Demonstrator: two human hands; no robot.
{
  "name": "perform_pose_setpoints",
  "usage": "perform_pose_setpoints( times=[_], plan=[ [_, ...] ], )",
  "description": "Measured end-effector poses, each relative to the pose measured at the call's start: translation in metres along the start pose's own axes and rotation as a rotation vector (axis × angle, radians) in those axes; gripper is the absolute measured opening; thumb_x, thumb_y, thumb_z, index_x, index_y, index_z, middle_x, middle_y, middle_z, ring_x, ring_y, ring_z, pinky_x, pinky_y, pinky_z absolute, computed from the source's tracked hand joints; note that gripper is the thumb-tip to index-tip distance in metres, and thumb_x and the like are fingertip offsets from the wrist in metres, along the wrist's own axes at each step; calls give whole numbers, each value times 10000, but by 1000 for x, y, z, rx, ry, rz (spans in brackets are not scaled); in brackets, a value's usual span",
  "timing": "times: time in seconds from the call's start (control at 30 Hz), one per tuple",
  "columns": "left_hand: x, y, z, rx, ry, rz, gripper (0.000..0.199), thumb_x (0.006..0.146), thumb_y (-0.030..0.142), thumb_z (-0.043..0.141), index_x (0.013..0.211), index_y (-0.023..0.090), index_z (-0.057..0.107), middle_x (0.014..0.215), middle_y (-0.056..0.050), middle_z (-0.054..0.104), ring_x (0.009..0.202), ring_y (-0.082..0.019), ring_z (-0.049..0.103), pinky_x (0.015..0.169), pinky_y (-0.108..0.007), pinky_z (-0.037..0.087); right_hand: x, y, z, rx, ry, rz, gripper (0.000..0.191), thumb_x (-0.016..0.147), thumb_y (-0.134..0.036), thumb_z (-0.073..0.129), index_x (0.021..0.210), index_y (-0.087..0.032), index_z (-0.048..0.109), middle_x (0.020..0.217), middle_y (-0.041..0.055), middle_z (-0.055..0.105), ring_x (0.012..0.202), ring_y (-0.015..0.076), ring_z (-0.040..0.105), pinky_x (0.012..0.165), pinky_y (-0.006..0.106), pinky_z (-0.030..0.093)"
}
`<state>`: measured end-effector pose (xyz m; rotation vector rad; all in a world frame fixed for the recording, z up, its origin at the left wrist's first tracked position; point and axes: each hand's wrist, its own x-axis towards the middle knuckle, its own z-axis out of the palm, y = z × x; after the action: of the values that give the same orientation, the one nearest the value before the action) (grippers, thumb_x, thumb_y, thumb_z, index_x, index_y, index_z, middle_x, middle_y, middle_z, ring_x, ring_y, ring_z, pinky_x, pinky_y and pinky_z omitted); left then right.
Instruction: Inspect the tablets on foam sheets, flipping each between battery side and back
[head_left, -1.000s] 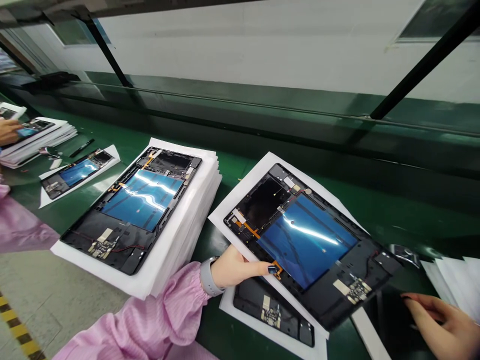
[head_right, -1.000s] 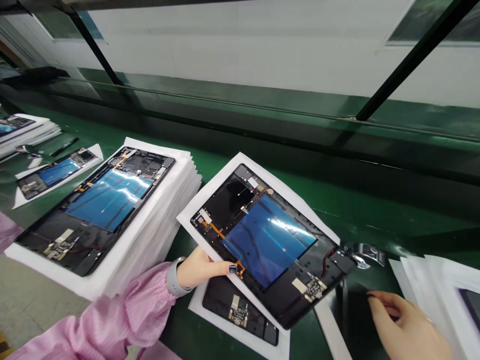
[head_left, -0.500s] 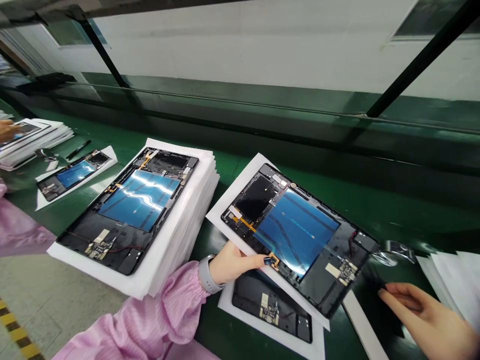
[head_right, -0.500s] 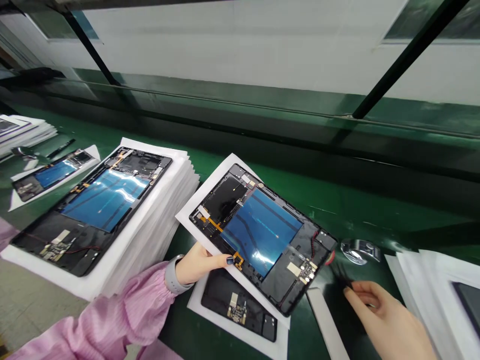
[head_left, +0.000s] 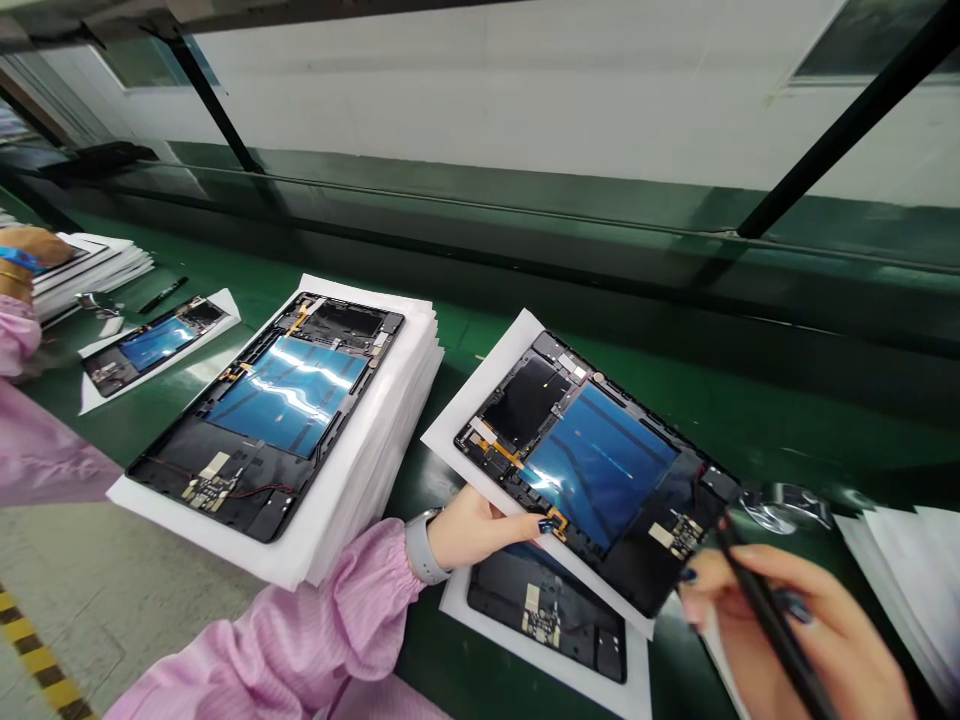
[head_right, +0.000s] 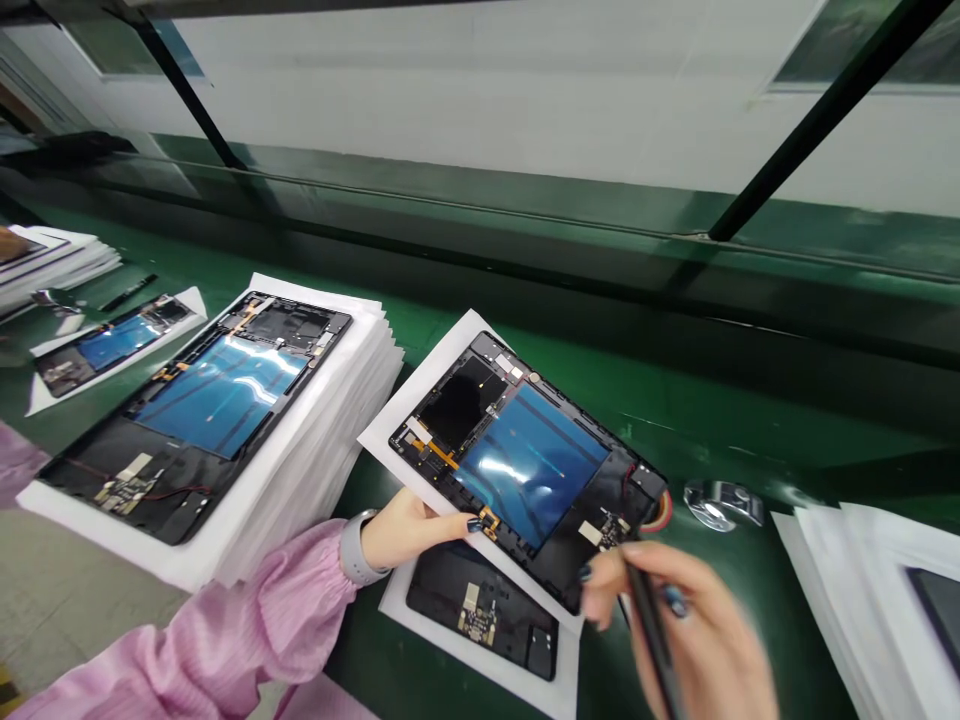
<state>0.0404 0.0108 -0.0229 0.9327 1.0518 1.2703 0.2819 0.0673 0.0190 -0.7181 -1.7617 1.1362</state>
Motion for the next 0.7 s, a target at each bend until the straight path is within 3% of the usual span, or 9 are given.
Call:
perform_pose_setpoints(
  times=[0.1,0.27,0.4,0.7],
  plan=[
    [1,-3,0,29,-1,-12,466,716,586,736,819,133,700,780,-77,733,769,-219,683,774,-355,564,10,-15,40,111,-225,-15,198,987,-209,474,1146,-278,568,791,20,698,587,187,681,521,263,578],
    [-2,-2,3,166,30,-3,432,738,559,724,752,127,706,751,-75,722,741,-211,654,746,-338,555,10,-14,80,-334,-254,-354,84,921,-160,580,970,-228,588,777,26,692,718,199,700,709,307,577],
    [-7,0,7,267,35,32,391,783,523,686,770,135,732,786,-74,745,748,-214,662,761,-338,562,1,-5,80,-415,-254,-426,207,910,-57,509,1038,-194,597,840,51,706,780,191,704,800,323,566],
    [-11,8,10,399,-15,70,260,826,434,667,895,209,779,755,-42,770,846,-246,711,837,-338,573,0,-1,71,-434,-148,-528,149,948,-125,506,1005,-165,638,752,33,711,673,162,706,733,268,580]
  ],
)
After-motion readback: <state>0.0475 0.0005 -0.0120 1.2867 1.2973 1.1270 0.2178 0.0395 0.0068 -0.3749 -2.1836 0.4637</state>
